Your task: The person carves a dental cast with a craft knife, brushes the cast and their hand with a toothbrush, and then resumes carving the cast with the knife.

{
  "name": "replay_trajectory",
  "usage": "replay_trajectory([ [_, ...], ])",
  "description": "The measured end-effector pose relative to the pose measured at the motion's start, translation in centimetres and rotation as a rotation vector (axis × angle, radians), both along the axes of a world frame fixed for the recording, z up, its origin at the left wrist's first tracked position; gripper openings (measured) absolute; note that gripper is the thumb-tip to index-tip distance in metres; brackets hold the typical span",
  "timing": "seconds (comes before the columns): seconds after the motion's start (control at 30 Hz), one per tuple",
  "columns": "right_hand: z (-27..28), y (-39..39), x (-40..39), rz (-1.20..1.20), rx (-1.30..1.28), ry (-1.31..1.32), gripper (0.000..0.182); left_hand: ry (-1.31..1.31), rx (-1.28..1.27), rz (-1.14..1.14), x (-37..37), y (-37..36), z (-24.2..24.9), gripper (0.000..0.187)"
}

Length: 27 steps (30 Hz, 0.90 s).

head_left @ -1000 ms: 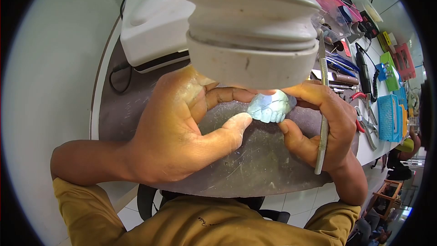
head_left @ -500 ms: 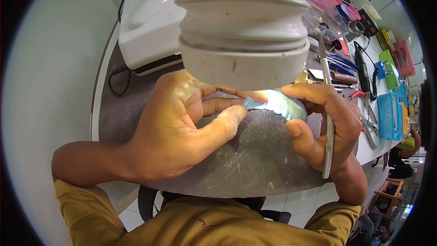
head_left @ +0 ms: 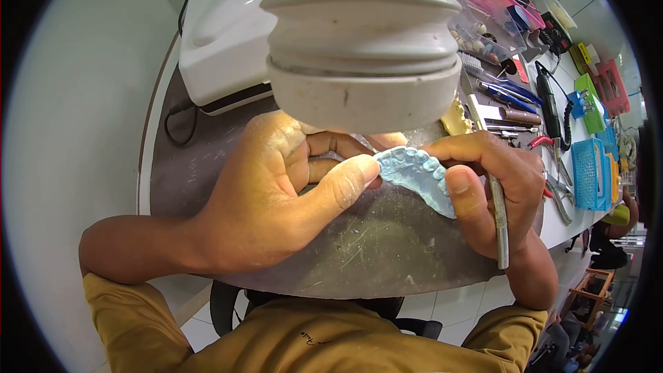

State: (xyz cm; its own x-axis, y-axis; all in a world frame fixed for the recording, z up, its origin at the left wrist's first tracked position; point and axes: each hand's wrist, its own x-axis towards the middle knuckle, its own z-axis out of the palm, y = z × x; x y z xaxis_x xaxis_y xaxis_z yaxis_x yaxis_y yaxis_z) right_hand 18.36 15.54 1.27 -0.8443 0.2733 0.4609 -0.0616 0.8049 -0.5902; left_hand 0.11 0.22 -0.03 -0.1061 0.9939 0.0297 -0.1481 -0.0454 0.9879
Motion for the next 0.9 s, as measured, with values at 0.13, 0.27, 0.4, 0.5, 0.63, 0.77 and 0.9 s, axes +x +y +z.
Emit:
replay_trajectory([
  [0.13,0.3,-0.1,0.0,-0.013,-0.022,-0.047,0.014,-0.102,-0.044,0.044,0.4,0.0,0.3,0.031],
  [0.27,0.4,-0.1,0.1,-0.03,-0.049,-0.061,0.014,0.033,0.014,-0.01,0.2,0.1,0.2,0.032],
  [0.4,-0.1,-0.6,0.0,-0.032,-0.081,-0.056,0.019,0.029,0.002,0.038,0.4,0.3,0.1,0.033],
  [0.5,-0.4,-0.9,0.3,-0.118,-0.227,-0.011,0.034,0.039,-0.091,-0.003,-0.2,0.5,0.5,0.03],
  [0.63,0.5,-1.0,1.6,-0.198,-0.227,-0.062,0.08,0.372,-0.087,-0.036,-0.3,0.4,0.8,0.026],
  [0.77,0.5,-4.2,3.4,-0.308,-0.126,0.145,0.069,0.35,-0.116,-0.046,-0.5,0.2,0.5,0.027],
  [0.9,-2.1,-7.9,5.1,-0.329,-0.035,0.319,0.027,0.256,-0.243,-0.071,-0.2,-0.3,1.7,0.023],
])
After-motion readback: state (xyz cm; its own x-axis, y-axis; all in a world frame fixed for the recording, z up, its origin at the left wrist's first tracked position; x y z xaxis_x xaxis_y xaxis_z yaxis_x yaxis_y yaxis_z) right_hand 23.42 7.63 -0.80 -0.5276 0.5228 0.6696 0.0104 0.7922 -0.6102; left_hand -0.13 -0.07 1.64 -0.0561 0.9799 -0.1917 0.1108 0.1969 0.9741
